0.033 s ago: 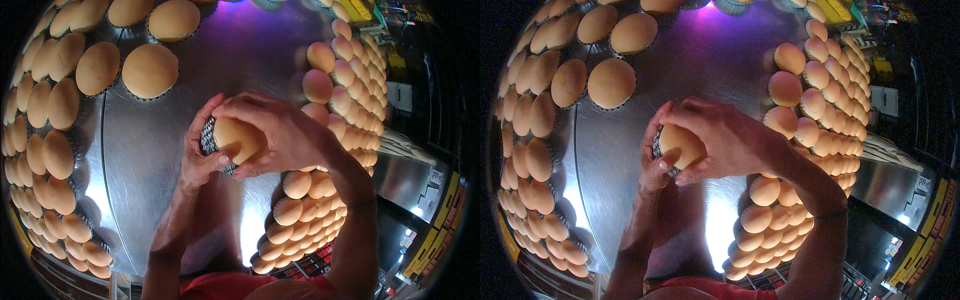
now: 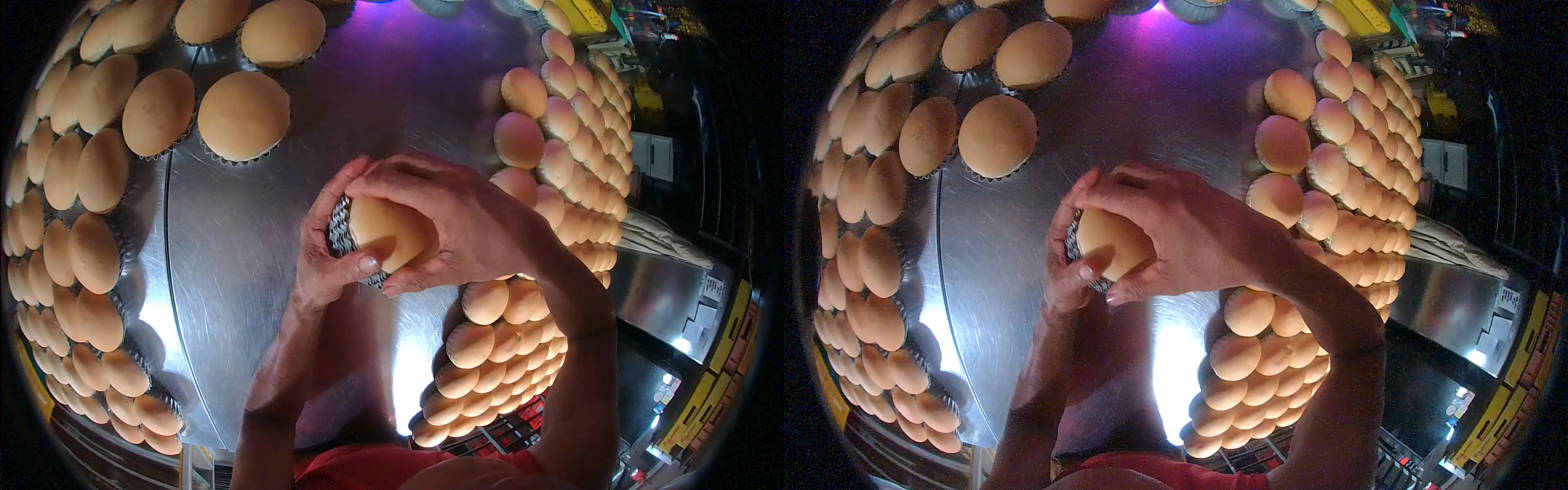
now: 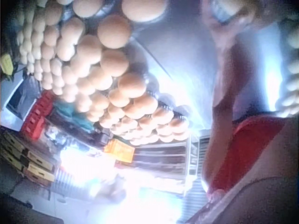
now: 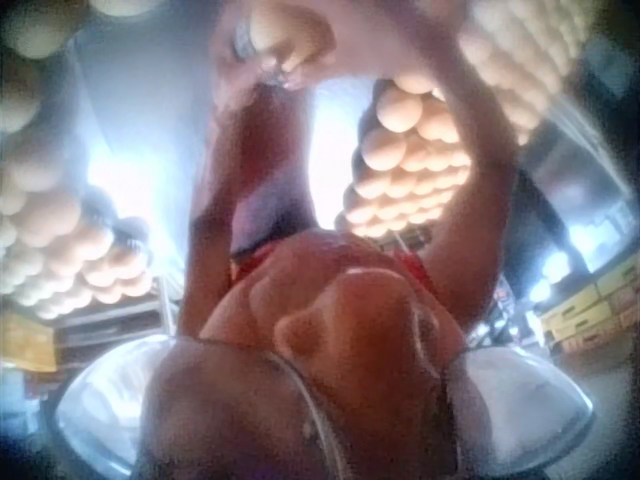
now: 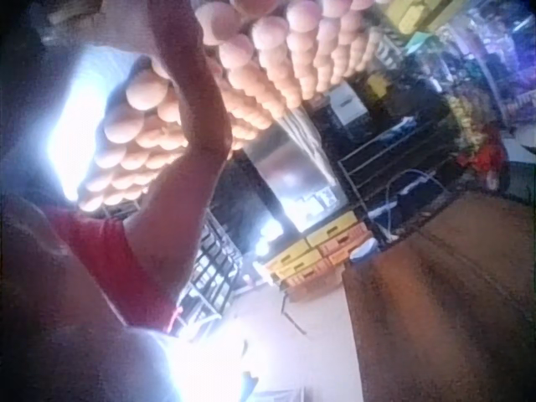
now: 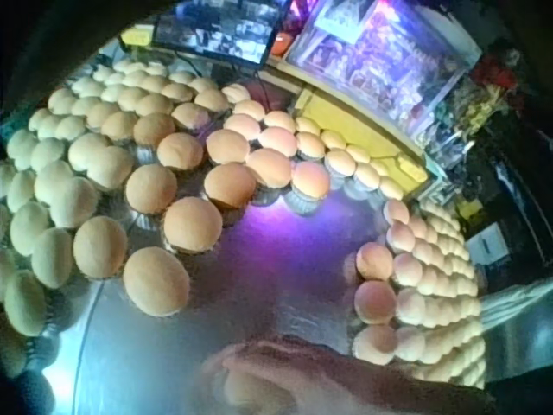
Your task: The person picks up a stack of metal liners and places one under each bread roll on the table by hand.
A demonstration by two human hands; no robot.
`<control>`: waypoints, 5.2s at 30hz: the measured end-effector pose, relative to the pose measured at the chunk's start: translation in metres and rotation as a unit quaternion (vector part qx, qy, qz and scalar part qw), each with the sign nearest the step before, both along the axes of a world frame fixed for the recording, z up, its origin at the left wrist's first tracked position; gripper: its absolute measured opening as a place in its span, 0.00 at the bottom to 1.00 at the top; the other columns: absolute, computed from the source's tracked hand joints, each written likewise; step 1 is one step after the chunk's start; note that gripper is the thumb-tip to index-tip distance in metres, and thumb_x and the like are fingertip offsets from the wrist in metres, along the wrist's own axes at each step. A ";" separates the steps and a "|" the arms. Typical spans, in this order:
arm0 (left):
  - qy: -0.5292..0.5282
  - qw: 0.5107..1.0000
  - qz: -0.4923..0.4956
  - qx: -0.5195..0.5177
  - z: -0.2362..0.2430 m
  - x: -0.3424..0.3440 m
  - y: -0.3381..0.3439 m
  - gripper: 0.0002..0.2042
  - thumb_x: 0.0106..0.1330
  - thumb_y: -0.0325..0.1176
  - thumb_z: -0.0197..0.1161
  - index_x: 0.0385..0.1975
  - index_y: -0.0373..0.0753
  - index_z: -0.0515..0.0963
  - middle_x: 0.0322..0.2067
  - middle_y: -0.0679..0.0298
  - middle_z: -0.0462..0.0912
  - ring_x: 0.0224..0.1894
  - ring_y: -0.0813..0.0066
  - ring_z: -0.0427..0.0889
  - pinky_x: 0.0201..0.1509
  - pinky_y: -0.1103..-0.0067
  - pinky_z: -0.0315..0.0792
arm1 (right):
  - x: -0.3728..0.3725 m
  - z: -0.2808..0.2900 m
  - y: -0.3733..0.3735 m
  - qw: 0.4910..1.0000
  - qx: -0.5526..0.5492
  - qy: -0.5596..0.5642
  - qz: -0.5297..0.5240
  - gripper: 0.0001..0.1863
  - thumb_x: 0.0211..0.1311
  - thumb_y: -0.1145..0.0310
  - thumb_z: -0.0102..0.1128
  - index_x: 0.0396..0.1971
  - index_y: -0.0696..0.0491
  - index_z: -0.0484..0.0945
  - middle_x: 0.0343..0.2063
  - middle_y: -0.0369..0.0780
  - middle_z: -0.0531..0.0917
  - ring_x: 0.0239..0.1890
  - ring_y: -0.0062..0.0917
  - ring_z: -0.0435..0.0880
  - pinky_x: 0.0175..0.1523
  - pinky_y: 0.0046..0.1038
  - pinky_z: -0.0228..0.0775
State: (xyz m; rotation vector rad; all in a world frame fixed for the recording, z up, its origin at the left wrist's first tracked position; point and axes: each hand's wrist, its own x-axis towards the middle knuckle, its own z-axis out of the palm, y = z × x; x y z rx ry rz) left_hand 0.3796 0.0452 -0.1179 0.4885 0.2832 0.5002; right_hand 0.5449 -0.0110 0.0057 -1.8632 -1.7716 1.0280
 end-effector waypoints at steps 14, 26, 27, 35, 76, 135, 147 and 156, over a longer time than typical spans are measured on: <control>0.085 0.961 0.120 0.235 -0.023 -0.010 -0.008 0.52 0.42 0.54 0.83 0.65 0.34 0.65 0.64 0.47 0.69 0.67 0.59 0.69 0.70 0.65 0.63 | 0.084 -0.012 -0.006 0.957 0.033 0.129 -0.258 0.36 0.45 0.68 0.76 0.58 0.53 0.72 0.54 0.37 0.76 0.57 0.26 0.78 0.61 0.31 0.74; 0.072 0.975 0.076 0.195 -0.016 -0.010 -0.003 0.52 0.40 0.52 0.85 0.65 0.34 0.65 0.64 0.47 0.69 0.66 0.61 0.71 0.69 0.67 0.66 | 0.365 -0.058 -0.006 0.865 -0.107 -0.418 -0.256 0.39 0.53 0.36 0.66 0.57 0.50 0.78 0.52 0.40 0.82 0.54 0.33 0.81 0.60 0.35 0.71; 0.075 0.972 0.082 0.206 -0.020 -0.012 -0.002 0.52 0.40 0.52 0.85 0.65 0.34 0.65 0.65 0.47 0.68 0.66 0.61 0.71 0.69 0.67 0.66 | 0.347 -0.059 0.008 0.874 -0.096 -0.403 -0.254 0.35 0.54 0.41 0.68 0.56 0.50 0.78 0.50 0.41 0.82 0.53 0.31 0.80 0.58 0.34 0.72; 0.046 0.984 0.050 0.164 -0.016 -0.010 -0.005 0.51 0.39 0.50 0.85 0.64 0.33 0.67 0.65 0.48 0.67 0.66 0.62 0.70 0.69 0.68 0.65 | 0.273 -0.052 0.109 0.941 0.147 -0.214 -0.218 0.47 0.44 0.59 0.81 0.66 0.54 0.67 0.59 0.49 0.76 0.62 0.40 0.75 0.67 0.36 0.66; 0.047 0.980 0.055 0.187 -0.020 -0.013 -0.008 0.51 0.37 0.48 0.87 0.63 0.33 0.68 0.64 0.47 0.70 0.69 0.56 0.68 0.73 0.64 0.58 | 0.352 -0.043 0.039 0.864 0.129 -0.318 -0.367 0.37 0.53 0.54 0.74 0.61 0.52 0.69 0.51 0.42 0.80 0.51 0.35 0.81 0.55 0.36 0.75; -0.031 0.989 -0.007 0.143 -0.016 -0.020 0.002 0.53 0.39 0.34 0.86 0.68 0.31 0.62 0.62 0.54 0.73 0.63 0.68 0.74 0.68 0.72 0.66 | -0.002 0.003 0.002 0.998 -0.018 0.057 0.002 0.38 0.34 0.68 0.79 0.53 0.54 0.75 0.47 0.44 0.77 0.48 0.39 0.81 0.53 0.35 0.76; 0.075 0.963 0.059 0.252 -0.022 -0.021 0.006 0.53 0.37 0.47 0.86 0.65 0.32 0.67 0.65 0.48 0.68 0.68 0.58 0.68 0.71 0.67 0.59 | 0.283 -0.047 0.094 0.931 0.183 -0.134 -0.287 0.28 0.58 0.69 0.71 0.58 0.57 0.72 0.47 0.38 0.80 0.51 0.27 0.79 0.56 0.32 0.74; 0.070 0.979 0.032 0.188 -0.017 -0.024 0.004 0.50 0.40 0.46 0.84 0.65 0.32 0.66 0.64 0.50 0.69 0.67 0.62 0.68 0.70 0.69 0.60 | 0.297 -0.061 0.119 0.885 0.112 -0.212 -0.399 0.34 0.59 0.69 0.69 0.64 0.59 0.68 0.57 0.49 0.80 0.60 0.34 0.78 0.61 0.32 0.73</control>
